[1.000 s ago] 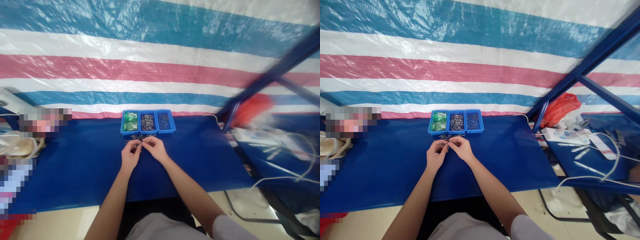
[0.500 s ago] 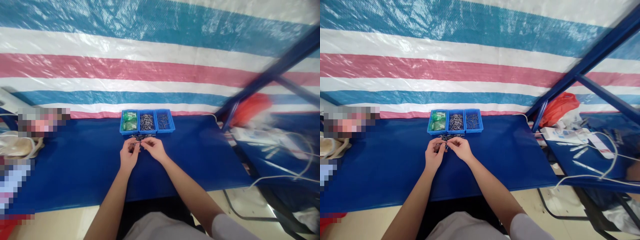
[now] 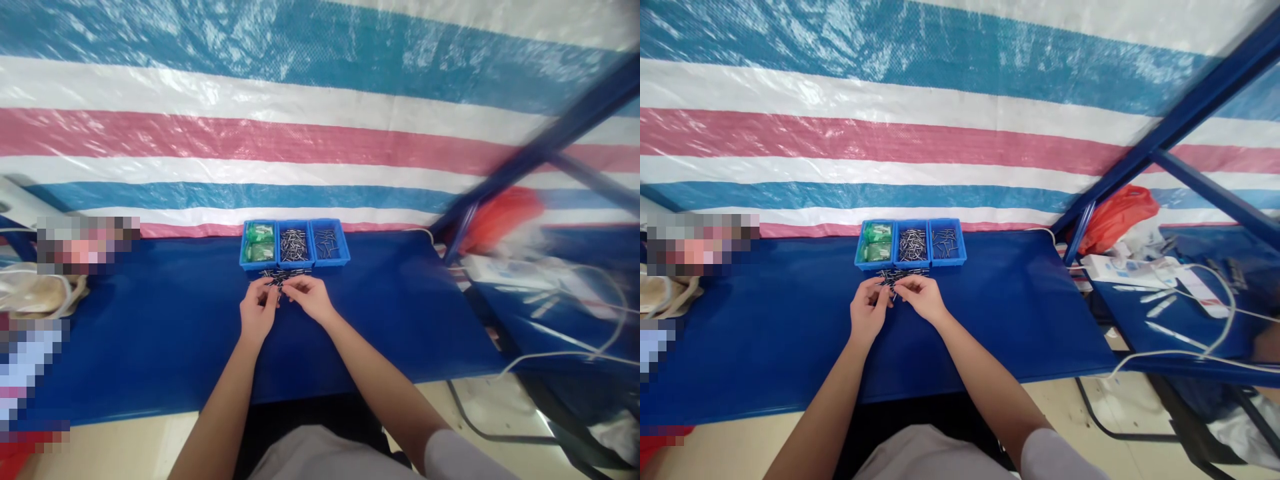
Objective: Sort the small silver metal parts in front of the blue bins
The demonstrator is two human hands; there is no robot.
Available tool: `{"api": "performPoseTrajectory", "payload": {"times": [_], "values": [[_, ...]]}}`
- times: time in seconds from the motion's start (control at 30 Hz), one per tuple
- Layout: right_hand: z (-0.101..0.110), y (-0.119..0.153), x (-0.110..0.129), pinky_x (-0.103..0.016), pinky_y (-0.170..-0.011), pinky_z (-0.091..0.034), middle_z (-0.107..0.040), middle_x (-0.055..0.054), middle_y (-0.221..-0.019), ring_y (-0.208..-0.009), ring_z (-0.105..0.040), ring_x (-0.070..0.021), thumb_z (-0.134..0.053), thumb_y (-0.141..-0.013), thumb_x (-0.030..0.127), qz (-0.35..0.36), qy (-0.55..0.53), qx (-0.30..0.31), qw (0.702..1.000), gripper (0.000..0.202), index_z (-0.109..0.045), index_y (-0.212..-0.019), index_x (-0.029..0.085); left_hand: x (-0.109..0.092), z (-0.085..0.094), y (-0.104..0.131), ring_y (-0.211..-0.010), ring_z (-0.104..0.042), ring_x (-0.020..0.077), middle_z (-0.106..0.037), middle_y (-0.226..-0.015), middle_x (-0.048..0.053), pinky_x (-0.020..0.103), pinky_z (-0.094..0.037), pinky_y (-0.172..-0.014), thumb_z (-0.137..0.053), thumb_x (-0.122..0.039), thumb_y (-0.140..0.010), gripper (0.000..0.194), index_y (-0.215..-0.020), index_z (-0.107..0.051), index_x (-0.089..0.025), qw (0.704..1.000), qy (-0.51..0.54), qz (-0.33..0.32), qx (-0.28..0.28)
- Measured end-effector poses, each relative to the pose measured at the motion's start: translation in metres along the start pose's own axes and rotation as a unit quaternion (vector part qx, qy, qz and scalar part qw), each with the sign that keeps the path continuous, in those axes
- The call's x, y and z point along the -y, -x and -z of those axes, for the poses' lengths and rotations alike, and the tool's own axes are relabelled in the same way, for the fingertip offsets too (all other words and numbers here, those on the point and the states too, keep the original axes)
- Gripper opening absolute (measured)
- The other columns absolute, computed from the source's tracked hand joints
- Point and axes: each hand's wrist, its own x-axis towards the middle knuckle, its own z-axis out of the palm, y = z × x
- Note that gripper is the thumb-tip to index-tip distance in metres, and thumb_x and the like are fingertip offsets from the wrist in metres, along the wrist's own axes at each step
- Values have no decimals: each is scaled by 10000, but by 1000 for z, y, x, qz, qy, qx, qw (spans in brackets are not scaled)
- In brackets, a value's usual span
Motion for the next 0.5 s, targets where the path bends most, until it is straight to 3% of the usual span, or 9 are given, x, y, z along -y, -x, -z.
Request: {"api": "performPoseTrajectory", "payload": {"times": [0.13,0.37,0.5], "values": [[2,-2,-1,-262,-520,-516,-719,-25,-703,-517,-605,-119,-832,-660,416,-27,-20,4,999,298,-754,-814,174,-3,2,1,-555,-627,98,-672,-714,-11,223,-524,-580,-605,-416,-898,308,-1120,-604,-202,999,-27,22,5],[7,-7,-4,-246,-510,-490,-697,-15,-658,-510,-584,-108,-843,-656,361,-42,-66,-45,996,281,-763,-840,164,-1,1,0,-553,-622,100,-662,-696,-10,227,-523,-587,-587,-415,-901,291,-1091,-627,-198,999,-31,26,1],[9,-9,-3,-254,-537,-515,-701,-16,-669,-549,-602,-116,-840,-671,340,-9,-119,-117,986,251,-754,-832,168,2,1,0,-554,-620,102,-656,-684,-10,231,-531,-595,-581,-402,-906,269,-1068,-639,-195,999,-26,29,2]]}}
